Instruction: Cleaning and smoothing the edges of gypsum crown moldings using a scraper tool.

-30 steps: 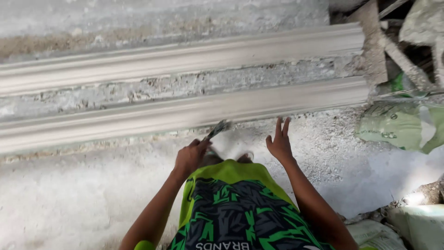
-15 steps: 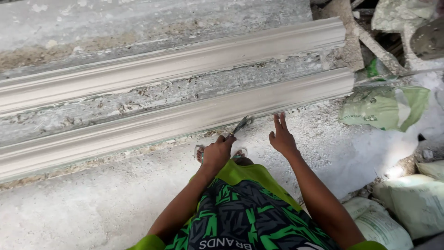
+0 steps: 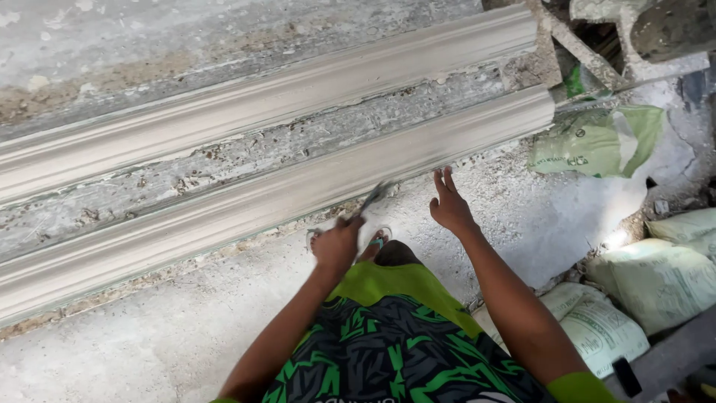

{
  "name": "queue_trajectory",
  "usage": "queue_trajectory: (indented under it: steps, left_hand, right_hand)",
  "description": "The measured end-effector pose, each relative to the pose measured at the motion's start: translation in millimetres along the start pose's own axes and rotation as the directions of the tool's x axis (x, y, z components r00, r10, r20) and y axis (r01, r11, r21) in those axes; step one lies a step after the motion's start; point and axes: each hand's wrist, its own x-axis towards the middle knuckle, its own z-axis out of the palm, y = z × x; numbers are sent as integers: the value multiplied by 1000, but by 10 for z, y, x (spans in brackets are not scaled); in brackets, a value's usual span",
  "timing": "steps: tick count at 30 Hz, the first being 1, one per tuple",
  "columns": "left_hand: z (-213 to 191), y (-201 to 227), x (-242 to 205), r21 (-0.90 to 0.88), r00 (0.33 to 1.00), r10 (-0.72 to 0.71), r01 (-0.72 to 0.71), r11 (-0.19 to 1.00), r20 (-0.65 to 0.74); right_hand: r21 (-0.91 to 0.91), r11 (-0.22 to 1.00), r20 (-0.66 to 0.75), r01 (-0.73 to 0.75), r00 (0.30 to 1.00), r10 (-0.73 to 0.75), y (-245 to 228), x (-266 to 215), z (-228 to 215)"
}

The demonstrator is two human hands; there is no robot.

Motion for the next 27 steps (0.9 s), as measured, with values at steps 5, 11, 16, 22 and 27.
queue_trajectory:
  steps: [5, 11, 16, 22, 27]
  left_hand:
    - [516, 233, 296, 45, 999, 30, -28, 999, -35]
    - [36, -212, -164, 50, 999, 6, -4, 999, -34]
    - [-213, -311, -341, 73, 997, -77, 78, 994, -15]
    - [681, 276, 383, 2, 998, 2, -2, 1000, -67]
    - [822, 630, 622, 53, 999, -2, 5, 999, -44]
  right_hand:
    - [-8, 999, 62, -51, 997, 52, -87, -20, -126]
    - [-10, 1000, 64, -20, 998, 21, 54, 21, -9]
    - [-7, 999, 62, -33, 998, 33, 6, 29, -37]
    - [22, 1000, 24, 22, 999, -22, 37, 8, -56]
    - [138, 974, -124, 178, 979, -161, 363, 48, 40]
